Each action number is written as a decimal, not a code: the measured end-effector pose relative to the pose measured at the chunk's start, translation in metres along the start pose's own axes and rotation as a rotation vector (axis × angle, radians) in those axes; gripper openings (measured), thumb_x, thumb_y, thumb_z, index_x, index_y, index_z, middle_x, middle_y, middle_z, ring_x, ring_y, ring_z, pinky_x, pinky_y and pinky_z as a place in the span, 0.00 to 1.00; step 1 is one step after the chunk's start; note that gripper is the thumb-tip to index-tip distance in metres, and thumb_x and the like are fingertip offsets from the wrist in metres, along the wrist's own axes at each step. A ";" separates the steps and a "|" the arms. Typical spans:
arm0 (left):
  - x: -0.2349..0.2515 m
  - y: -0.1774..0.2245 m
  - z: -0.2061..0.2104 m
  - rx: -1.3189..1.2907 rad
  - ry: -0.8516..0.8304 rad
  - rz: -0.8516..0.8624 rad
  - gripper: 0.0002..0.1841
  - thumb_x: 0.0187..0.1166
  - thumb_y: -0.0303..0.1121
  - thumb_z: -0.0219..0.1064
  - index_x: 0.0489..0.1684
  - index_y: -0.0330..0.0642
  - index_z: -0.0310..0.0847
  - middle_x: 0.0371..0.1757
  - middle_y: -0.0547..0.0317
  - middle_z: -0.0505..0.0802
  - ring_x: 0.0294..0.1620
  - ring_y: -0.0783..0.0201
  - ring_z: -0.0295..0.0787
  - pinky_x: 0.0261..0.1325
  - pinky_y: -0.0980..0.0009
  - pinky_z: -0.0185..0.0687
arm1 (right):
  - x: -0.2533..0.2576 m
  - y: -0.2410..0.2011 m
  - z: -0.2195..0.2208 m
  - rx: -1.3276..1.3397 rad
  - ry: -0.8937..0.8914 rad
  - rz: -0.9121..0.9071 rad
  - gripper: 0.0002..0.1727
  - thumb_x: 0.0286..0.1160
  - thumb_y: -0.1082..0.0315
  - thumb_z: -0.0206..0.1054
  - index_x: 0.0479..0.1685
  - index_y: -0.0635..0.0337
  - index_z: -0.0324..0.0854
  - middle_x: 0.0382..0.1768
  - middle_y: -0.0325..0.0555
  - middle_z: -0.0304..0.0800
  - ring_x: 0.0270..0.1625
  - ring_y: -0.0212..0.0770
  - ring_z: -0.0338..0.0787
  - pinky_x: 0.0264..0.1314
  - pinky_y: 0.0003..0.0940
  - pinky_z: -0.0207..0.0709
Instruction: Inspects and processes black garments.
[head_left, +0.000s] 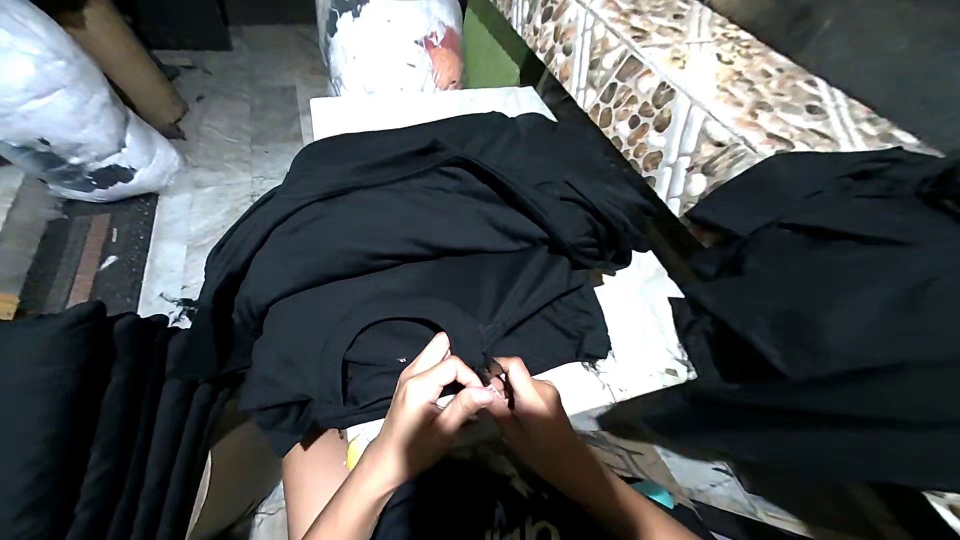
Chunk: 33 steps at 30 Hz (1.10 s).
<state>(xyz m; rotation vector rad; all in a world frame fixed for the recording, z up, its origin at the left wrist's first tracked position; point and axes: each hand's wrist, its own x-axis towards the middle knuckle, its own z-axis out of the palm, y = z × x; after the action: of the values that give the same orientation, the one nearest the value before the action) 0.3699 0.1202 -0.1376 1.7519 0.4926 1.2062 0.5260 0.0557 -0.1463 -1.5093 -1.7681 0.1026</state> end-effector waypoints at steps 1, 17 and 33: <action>-0.001 0.000 0.001 -0.001 0.009 -0.007 0.21 0.84 0.44 0.65 0.23 0.36 0.75 0.40 0.57 0.85 0.47 0.84 0.79 0.58 0.88 0.74 | 0.002 -0.002 0.001 -0.011 0.009 0.001 0.18 0.82 0.57 0.59 0.38 0.66 0.80 0.14 0.41 0.74 0.15 0.29 0.74 0.18 0.20 0.68; -0.010 -0.003 0.011 -0.272 0.166 -0.178 0.09 0.82 0.34 0.65 0.48 0.37 0.77 0.43 0.77 0.88 0.48 0.89 0.83 0.55 0.87 0.80 | -0.010 -0.009 0.007 0.220 -0.016 0.211 0.14 0.85 0.63 0.58 0.42 0.68 0.79 0.16 0.38 0.79 0.16 0.22 0.77 0.22 0.15 0.74; -0.034 -0.009 0.031 0.808 -0.107 -0.010 0.06 0.67 0.24 0.72 0.23 0.29 0.89 0.47 0.32 0.94 0.51 0.38 0.95 0.57 0.49 0.89 | 0.074 -0.012 -0.029 -0.041 -0.807 0.445 0.13 0.81 0.69 0.63 0.46 0.72 0.86 0.41 0.66 0.90 0.52 0.63 0.90 0.55 0.61 0.75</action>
<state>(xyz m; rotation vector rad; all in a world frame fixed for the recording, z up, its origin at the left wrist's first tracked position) 0.3842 0.0851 -0.1655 2.4606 1.0191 0.9505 0.5359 0.1045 -0.0830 -2.0410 -1.9704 1.0256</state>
